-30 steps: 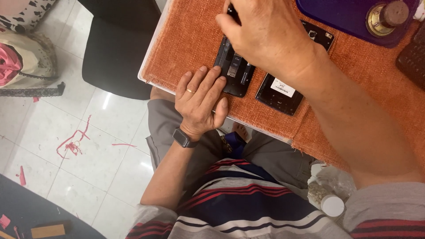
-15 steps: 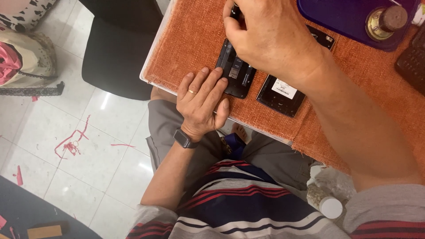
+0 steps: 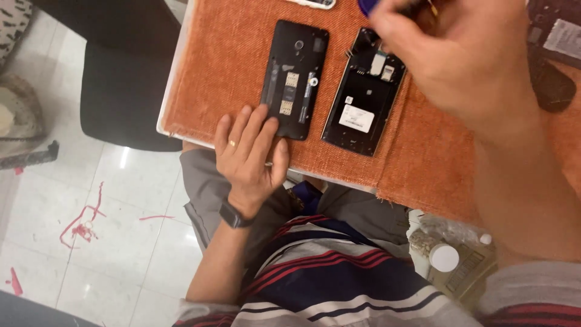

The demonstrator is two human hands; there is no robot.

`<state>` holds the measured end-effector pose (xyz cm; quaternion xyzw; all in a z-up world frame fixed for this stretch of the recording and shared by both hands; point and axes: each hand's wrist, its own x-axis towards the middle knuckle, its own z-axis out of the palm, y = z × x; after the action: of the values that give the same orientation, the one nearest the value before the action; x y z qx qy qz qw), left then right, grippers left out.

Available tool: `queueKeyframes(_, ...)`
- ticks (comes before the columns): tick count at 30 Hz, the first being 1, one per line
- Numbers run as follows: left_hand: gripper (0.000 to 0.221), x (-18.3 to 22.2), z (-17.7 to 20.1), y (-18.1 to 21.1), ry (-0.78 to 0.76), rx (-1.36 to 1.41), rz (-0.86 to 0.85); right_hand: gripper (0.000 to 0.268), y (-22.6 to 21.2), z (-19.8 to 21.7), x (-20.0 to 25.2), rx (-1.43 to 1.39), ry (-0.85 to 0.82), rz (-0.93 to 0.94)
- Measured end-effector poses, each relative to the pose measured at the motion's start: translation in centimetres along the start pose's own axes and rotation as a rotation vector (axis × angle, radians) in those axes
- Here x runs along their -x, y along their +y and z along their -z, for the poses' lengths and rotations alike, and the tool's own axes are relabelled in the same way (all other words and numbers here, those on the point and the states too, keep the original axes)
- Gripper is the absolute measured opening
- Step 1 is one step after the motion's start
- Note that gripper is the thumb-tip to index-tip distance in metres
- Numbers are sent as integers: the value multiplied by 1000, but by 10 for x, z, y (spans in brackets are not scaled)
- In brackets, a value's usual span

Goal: Disassembling mobile phones by removing internal screws and detaching components using a precision screwdriver.

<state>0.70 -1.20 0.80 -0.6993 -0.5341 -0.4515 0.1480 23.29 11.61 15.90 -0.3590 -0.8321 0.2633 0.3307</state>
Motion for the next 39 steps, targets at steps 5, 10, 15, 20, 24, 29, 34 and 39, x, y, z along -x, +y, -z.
queueKeyframes(5, 20, 22, 5, 40, -175, 59, 27, 22, 13, 11, 31, -94, 97, -33)
queueKeyframes(10, 29, 40, -5, 82, -256, 259, -59, 49, 9, -1, 50, -105, 149, -112)
queueKeyframes(15, 31, 48, -27, 76, -226, 141, -117, 45, 9, -9, 57, -17, 93, -78)
queueKeyframes(20, 37, 35, -30, 71, -199, 93, -177, 40, 5, -15, 57, 43, 85, -151)
queueKeyframes(24, 39, 31, -30, 70, -197, 92, -176, 43, 6, -19, 59, -27, 50, -138)
queueKeyframes(29, 40, 31, -31, 69, -194, 83, -182, 40, 12, -24, 63, -15, 33, -36)
queueKeyframes(34, 40, 32, -31, 69, -203, 79, -181, 40, 13, -25, 62, -40, 16, -18)
queueKeyframes(39, 41, 32, -31, 70, -208, 62, -179, 40, 9, -27, 62, 19, 18, -33)
